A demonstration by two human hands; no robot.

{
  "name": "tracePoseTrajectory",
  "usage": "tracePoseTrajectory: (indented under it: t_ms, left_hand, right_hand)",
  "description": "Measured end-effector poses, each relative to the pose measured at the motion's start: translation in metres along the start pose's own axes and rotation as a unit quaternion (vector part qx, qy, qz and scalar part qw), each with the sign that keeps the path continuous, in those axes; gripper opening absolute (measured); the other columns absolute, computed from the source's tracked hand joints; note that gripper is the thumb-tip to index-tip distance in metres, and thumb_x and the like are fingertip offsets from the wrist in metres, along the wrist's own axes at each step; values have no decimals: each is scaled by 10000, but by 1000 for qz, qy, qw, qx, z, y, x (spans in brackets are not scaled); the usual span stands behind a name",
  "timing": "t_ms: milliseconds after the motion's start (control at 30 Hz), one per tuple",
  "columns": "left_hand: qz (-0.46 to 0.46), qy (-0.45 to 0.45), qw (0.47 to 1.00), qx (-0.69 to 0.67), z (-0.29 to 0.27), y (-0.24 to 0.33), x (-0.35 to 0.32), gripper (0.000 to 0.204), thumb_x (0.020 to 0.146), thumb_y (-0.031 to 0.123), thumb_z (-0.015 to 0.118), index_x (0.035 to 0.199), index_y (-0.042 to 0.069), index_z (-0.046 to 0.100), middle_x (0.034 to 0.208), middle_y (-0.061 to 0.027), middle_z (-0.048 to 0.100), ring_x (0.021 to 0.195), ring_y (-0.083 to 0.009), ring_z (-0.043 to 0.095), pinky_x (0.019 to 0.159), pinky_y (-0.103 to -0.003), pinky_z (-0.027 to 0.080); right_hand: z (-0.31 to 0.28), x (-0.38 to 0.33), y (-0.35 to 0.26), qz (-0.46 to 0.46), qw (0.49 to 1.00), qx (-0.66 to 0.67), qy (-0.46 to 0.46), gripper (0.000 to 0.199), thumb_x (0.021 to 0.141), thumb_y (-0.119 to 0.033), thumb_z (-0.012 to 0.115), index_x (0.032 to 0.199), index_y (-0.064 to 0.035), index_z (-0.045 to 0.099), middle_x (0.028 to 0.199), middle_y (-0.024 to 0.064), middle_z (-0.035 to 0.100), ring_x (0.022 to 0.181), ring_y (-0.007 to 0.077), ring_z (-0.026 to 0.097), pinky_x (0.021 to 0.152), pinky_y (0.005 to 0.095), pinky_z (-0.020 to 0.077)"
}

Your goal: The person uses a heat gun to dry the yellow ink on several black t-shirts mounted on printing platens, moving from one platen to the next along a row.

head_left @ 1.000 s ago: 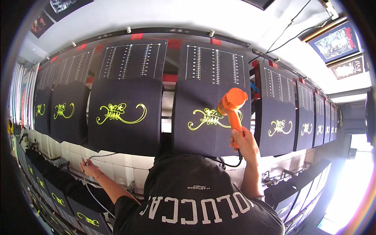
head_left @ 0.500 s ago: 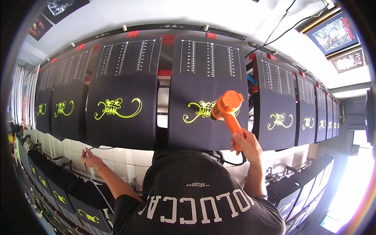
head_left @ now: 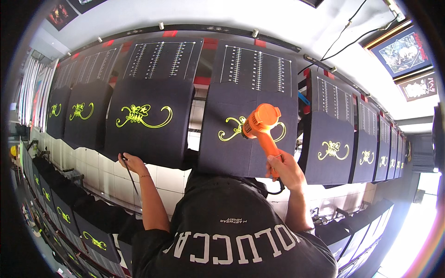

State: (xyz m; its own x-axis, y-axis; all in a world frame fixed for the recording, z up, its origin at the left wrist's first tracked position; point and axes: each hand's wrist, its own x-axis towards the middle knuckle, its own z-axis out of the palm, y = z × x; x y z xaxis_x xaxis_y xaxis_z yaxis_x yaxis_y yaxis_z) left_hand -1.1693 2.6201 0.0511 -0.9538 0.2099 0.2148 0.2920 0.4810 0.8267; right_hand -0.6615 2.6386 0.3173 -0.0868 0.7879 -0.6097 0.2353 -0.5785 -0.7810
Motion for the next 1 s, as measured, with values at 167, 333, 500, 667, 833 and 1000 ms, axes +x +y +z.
tracePoseTrajectory:
  t_ms: [167, 333, 500, 667, 833, 1000]
  left_hand:
    - [61, -18, 994, 86, -3, -16, 0, 537, 997, 301, 494, 1375, -58, 365, 1407, -230, 367, 1271, -361, 420, 1069, -435, 358]
    - [52, -18, 997, 56, 0, 7, -11, 532, 983, 290, 524, 1355, -63, 384, 1399, -246, 376, 1312, -377, 373, 1109, -460, 311]
    - [31, -32, 995, 84, -6, 8, -11, 568, 1003, 331, 485, 1404, -38, 327, 1438, -228, 335, 1329, -371, 367, 1111, -441, 310]
    - [30, -29, 996, 77, -5, 6, -10, 567, 996, 334, 489, 1398, -38, 341, 1439, -229, 337, 1332, -375, 364, 1111, -442, 313]
    - [16, -18, 998, 59, -4, 12, -13, 563, 987, 324, 503, 1388, -41, 352, 1427, -231, 345, 1316, -376, 376, 1100, -443, 323]
    - [8, -26, 998, 50, -5, 15, -13, 547, 995, 302, 494, 1377, -60, 345, 1424, -222, 318, 1290, -372, 394, 1090, -425, 350]
  right_hand:
    - [1, 8, -4, -19, 1000, -10, -11, 291, 971, -266, 559, 1068, 8, 579, 785, 26, 602, 630, 109, 623, 502, 241, 474]
    - [9, 19, -3, -33, 998, -53, 20, 309, 981, -286, 552, 1066, 10, 578, 789, 33, 601, 637, 116, 628, 500, 243, 470]
    - [12, 18, -11, -31, 998, -33, -36, 292, 961, -274, 570, 1035, 8, 579, 763, 26, 594, 647, 105, 632, 520, 245, 475]
    - [21, 10, -15, -35, 997, -72, -22, 275, 966, -257, 569, 1036, 9, 578, 764, 29, 596, 644, 101, 623, 520, 241, 473]
    - [21, 2, -11, -1, 996, -60, -64, 276, 964, -248, 576, 1035, 19, 573, 759, 30, 588, 640, 100, 617, 520, 236, 469]
    - [30, 4, -11, -2, 994, -37, -106, 282, 962, -247, 585, 1048, 21, 569, 768, 29, 586, 643, 104, 620, 519, 235, 467]
